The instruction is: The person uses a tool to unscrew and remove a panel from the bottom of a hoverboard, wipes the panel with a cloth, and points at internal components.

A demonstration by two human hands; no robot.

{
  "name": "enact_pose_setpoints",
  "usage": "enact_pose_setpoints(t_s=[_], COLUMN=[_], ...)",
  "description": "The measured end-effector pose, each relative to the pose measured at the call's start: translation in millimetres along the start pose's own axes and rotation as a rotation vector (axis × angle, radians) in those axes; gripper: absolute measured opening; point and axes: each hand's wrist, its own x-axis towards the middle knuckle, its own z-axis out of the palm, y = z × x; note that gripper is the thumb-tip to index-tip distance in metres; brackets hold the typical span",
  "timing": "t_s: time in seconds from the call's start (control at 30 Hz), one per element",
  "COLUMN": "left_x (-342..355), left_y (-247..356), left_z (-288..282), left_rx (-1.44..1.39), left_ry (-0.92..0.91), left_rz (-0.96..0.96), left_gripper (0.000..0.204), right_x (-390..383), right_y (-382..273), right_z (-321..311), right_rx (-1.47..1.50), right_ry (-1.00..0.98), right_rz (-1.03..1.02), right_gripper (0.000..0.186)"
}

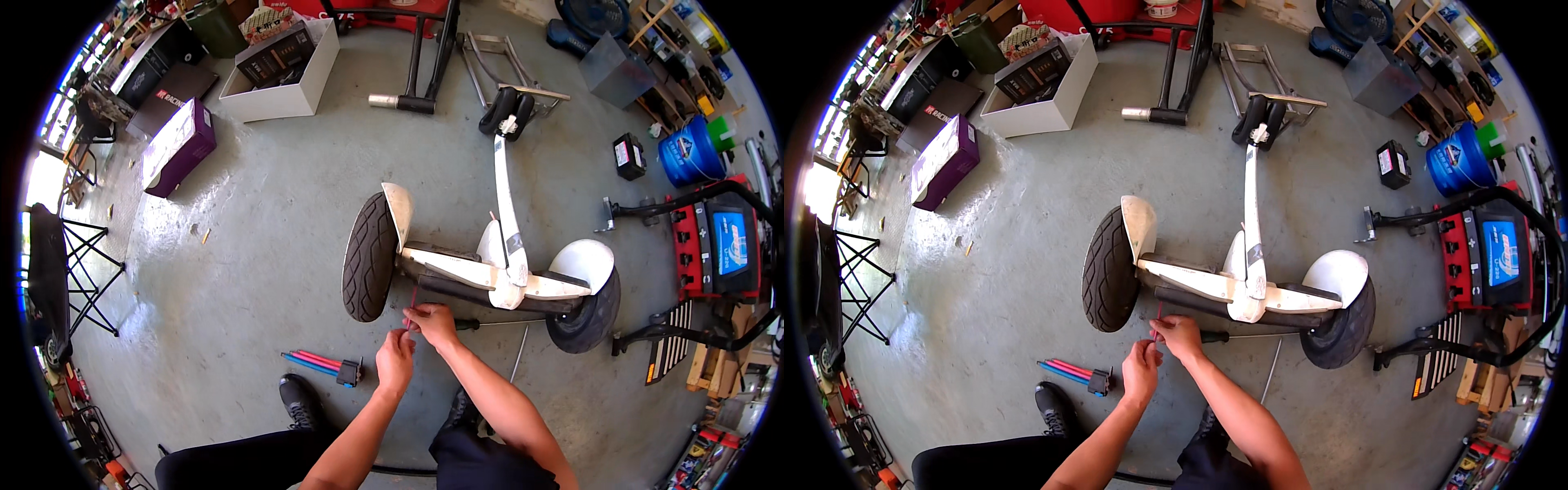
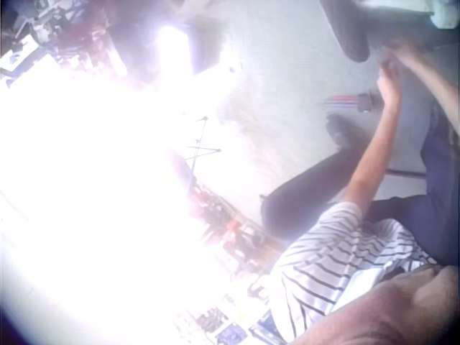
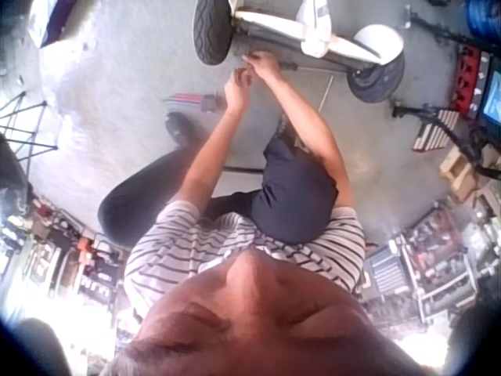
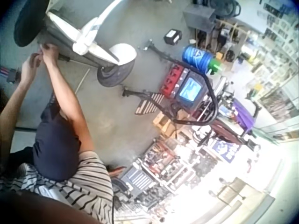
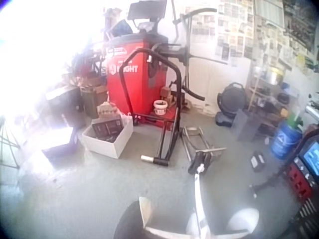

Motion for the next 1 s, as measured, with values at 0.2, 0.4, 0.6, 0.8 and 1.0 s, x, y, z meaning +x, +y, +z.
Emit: enact_pose_setpoints(t_s=[0.2, 0.4, 0.6, 0.8, 1.0], left_x=[21.5, 6.0, 5.6, 11.2, 6.8], left_y=[-68.7, -11.3, -24.0, 3.1, -6.8], left_z=[5.5, 16.0, 20.3, 6.8, 13.9], left_rx=[-1.824, -0.653, -1.008, -1.062, -0.114], left_ry=[-0.545, 0.016, -0.162, -0.224, 0.092], left_rz=[-0.639, -0.375, -0.357, -0.703, -0.085], left_gripper=[0.025, 0.030, 0.032, 0.033, 0.029], right_x=[-5.0, -5.3, -1.2, 0.7, 0.7], right_y=[-11.5, -10.0, -4.6, -9.2, -4.1], right_z=[8.8, 5.3, 5.9, 0.6, 1.4], right_rx=[0.054, -0.081, -0.074, 0.008, -0.041], right_ry=[-0.065, -0.016, -0.016, -0.081, -0.041], right_rz=[-0.039, -0.043, -0.103, -0.025, -0.059], right_gripper=[0.022, 0.023, 0.023, 0.025, 0.025])
